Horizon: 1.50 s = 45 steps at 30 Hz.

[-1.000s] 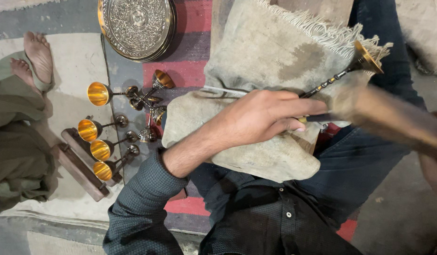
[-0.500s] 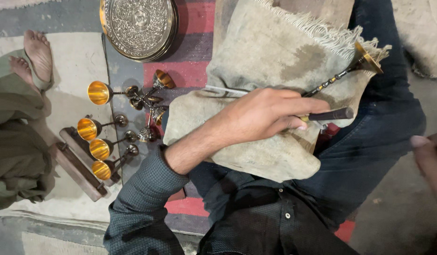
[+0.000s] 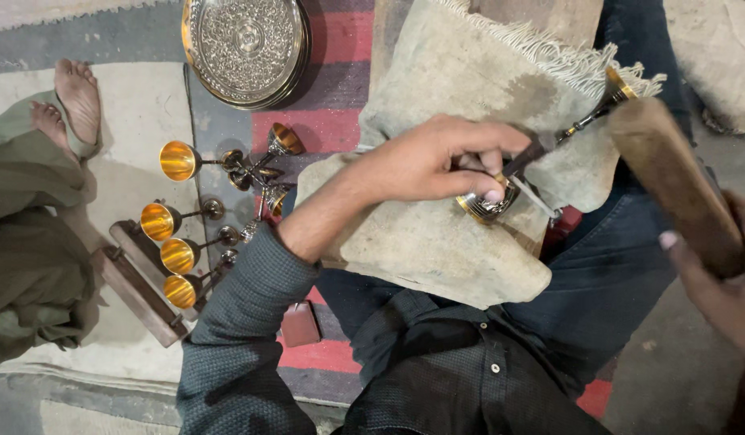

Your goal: The person sits cross-legged on the floor with a brass ewer resting on a cloth cushion on their lap. They hold a chisel against the brass surface and repeatedly strike it with a wooden mallet to engrave decorative patterns, repositioning the chisel between strikes.

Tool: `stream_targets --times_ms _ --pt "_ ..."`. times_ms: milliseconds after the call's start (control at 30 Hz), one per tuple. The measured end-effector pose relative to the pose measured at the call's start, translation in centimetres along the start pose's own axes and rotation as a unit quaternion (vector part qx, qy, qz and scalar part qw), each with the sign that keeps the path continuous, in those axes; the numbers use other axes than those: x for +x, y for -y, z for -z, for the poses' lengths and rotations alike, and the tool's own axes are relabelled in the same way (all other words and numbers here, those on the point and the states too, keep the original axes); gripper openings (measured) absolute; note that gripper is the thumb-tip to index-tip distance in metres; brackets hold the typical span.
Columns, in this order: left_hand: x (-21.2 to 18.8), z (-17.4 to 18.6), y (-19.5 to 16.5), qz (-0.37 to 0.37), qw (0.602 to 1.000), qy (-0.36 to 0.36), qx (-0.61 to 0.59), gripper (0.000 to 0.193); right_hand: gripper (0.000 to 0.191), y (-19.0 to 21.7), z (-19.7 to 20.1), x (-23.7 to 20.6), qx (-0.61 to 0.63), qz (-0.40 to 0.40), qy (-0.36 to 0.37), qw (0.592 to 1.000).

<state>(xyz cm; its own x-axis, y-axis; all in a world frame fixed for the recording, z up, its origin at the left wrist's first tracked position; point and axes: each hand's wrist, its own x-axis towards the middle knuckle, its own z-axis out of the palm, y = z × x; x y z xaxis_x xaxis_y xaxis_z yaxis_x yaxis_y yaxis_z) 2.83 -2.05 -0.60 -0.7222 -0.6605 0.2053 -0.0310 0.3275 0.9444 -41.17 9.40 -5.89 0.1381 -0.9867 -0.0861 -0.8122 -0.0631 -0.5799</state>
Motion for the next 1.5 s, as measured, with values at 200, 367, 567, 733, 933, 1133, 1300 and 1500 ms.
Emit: stream_targets --times_ms 200,367,567,733,933,1133,1300,1500 --pt "-0.1 -0.2 0.7 -0.009 1.0 -0.006 -0.003 0.05 0.049 -9.3 -3.9 6.8 0.007 -0.347 0.061 0.936" --pt "-0.1 -0.3 0.9 -0.013 1.0 -0.002 -0.011 0.05 0.039 -11.2 -2.3 8.8 0.039 -0.268 0.094 0.958" --pt "0.0 -0.3 1.0 -0.017 1.0 -0.004 -0.006 0.05 0.03 -6.7 -0.3 9.4 -0.133 -0.149 0.123 0.972" --pt "-0.1 -0.3 1.5 -0.026 1.0 -0.003 -0.005 0.048 0.022 0.5 0.5 8.5 -0.101 -0.013 0.07 0.992" --pt "-0.3 0.3 0.2 -0.03 0.997 -0.064 0.011 0.035 0.029 9.4 4.3 8.6 -0.113 0.13 0.05 0.984" --pt "-1.8 1.9 -2.0 0.112 0.97 -0.205 0.067 0.031 0.053 12.6 0.8 10.8 0.29 0.06 -0.026 0.955" --pt "1.9 3.6 0.9 -0.017 0.89 -0.225 0.396 0.022 0.049 12.3 -3.3 13.7 0.437 0.115 -0.082 0.888" --pt "7.7 3.0 4.6 0.001 0.869 -0.189 0.458 0.022 0.044 12.1 -3.8 13.4 0.319 0.148 -0.138 0.926"
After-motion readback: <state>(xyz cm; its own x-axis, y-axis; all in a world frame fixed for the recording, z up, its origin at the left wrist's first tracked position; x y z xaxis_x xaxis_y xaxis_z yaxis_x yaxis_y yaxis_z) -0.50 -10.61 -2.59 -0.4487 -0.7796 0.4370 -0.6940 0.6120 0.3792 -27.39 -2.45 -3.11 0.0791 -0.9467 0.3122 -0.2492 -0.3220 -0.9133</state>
